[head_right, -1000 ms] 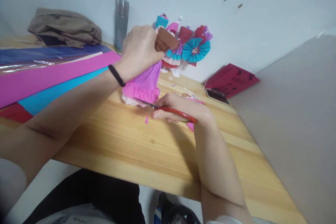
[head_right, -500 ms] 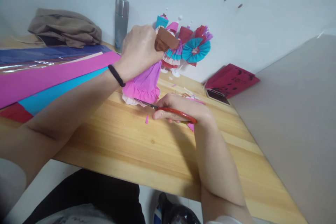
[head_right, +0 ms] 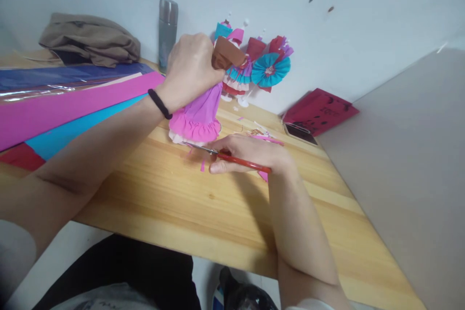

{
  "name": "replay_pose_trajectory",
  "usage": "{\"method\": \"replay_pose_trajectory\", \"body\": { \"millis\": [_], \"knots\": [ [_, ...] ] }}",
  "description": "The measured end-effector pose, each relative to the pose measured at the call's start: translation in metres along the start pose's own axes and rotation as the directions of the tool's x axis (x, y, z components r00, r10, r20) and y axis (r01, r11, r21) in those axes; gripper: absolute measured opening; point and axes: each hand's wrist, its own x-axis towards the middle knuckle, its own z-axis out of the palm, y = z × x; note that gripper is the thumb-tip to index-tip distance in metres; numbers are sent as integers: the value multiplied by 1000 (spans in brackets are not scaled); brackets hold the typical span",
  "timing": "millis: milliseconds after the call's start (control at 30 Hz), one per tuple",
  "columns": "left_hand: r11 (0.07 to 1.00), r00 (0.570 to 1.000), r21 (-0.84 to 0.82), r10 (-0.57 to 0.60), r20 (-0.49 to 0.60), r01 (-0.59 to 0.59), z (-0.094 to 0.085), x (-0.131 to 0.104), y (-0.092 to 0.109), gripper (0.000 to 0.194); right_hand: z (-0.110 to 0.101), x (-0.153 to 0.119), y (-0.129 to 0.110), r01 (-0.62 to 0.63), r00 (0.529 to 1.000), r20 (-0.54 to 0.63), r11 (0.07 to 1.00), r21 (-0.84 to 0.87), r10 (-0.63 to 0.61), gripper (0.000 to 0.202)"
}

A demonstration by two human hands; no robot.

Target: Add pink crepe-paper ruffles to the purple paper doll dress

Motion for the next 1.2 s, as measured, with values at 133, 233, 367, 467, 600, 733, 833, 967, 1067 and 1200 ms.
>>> {"method": "replay_pose_trajectory", "body": {
  "millis": [133,233,367,467,600,733,833,967,1067,1200],
  "knots": [
    [1000,1000,-11,7,3,-7,0,0,0,42,1,0,0,-48,999,-4,999,11,48,58],
    [1000,1000,-28,7,-7,-7,0,-1,0,42,2,0,-2,-126,992,-3,990,66,126,65],
    [998,1000,-59,5,-6,-5,0,-1,1,37,3,2,-5,-203,978,-24,976,82,205,67],
    [999,1000,-35,16,-16,-17,-1,-1,2,35,4,3,-5,-219,975,-25,972,86,222,64],
    [999,1000,-37,9,-17,-9,-1,-1,1,38,5,4,-4,-206,977,-34,974,92,210,61],
    [998,1000,-63,-7,9,7,1,-1,1,37,5,4,-5,-226,972,-49,972,68,230,56],
    [997,1000,-82,-14,21,15,1,-2,1,40,5,5,-6,-279,958,-47,959,56,282,49],
    [997,1000,-83,-1,12,2,1,-2,2,40,6,4,-2,-314,947,-47,946,83,318,41],
    [999,999,-47,-17,27,18,1,-2,1,40,6,4,1,-318,946,-37,943,98,322,40],
    [999,1000,-41,-3,10,3,2,-1,0,40,6,4,0,-367,927,-42,926,86,372,42]
  ]
}}
